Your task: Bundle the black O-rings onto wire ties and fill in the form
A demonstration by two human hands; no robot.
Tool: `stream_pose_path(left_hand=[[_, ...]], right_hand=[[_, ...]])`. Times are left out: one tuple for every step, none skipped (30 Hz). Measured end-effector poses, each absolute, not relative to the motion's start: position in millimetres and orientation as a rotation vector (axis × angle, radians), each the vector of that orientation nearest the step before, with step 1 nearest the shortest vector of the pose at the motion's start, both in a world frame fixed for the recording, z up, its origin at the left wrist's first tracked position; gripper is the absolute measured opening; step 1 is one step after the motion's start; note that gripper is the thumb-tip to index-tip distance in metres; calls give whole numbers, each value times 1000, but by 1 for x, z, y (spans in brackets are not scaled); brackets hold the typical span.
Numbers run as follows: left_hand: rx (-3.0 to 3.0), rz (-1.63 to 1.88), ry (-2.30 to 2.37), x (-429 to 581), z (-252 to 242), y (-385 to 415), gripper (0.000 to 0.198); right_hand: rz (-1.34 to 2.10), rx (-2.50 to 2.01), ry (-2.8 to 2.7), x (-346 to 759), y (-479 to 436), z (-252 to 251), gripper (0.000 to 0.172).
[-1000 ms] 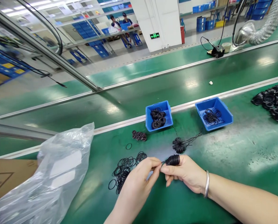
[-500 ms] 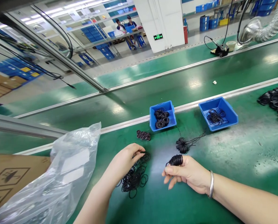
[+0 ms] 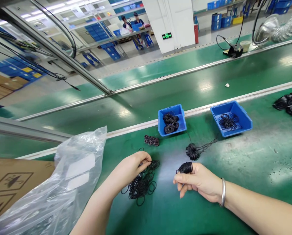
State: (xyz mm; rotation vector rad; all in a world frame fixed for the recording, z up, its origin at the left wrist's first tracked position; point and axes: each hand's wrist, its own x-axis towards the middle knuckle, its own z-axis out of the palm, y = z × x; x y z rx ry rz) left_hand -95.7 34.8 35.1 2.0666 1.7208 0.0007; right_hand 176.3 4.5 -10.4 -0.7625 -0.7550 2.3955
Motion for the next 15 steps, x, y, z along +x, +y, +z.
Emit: stream_pose_path(left_hand=[[2055,-6,1728,-96,38,35,15],[2041,-12,1736,-97,41,34,16],[2028,-19,1742,-98,44,34,16],[2019,-24,1746,-100,46,34,17],[2015,-27,1751,-102,47,34,19],[2017,-29,1757,-103,48,34,21],[2023,-31,1764,-105,48,34,23],[2032,-33,1769,-107,48,34,25],[2043,-35,1775,-109,48,34,26],[2052,-37,1780,-110,48,33,27],[2060,-38,1787,-111,49,32,27],[2066,-40,1795,-111,49,31,27],[2069,-40,1806,-111,50,30,27],[2071,-40,1818,-111,51,29,27],[2070,-40,1827,-111,52,28,27]], right_hand=[[2396,-765,-756,176,4,-10,33],[2397,-767,-758,177,4,-10,32],[2399,-768,-761,177,4,-9,32],[2400,-769,-765,177,4,-9,32],[2400,-770,-767,177,4,-10,32],[2401,-772,-771,177,4,-10,32],[2401,-774,-774,177,4,-10,33],[2400,-776,-778,177,4,-10,33],[2399,-778,-780,177,4,-11,33],[2398,-780,-782,177,4,-11,33],[2397,-781,-784,177,4,-11,32],[2398,-782,-783,177,4,-11,32],[2397,-781,-779,177,4,-11,32],[2399,-779,-777,177,4,-11,32],[2400,-778,-774,177,4,-11,32]])
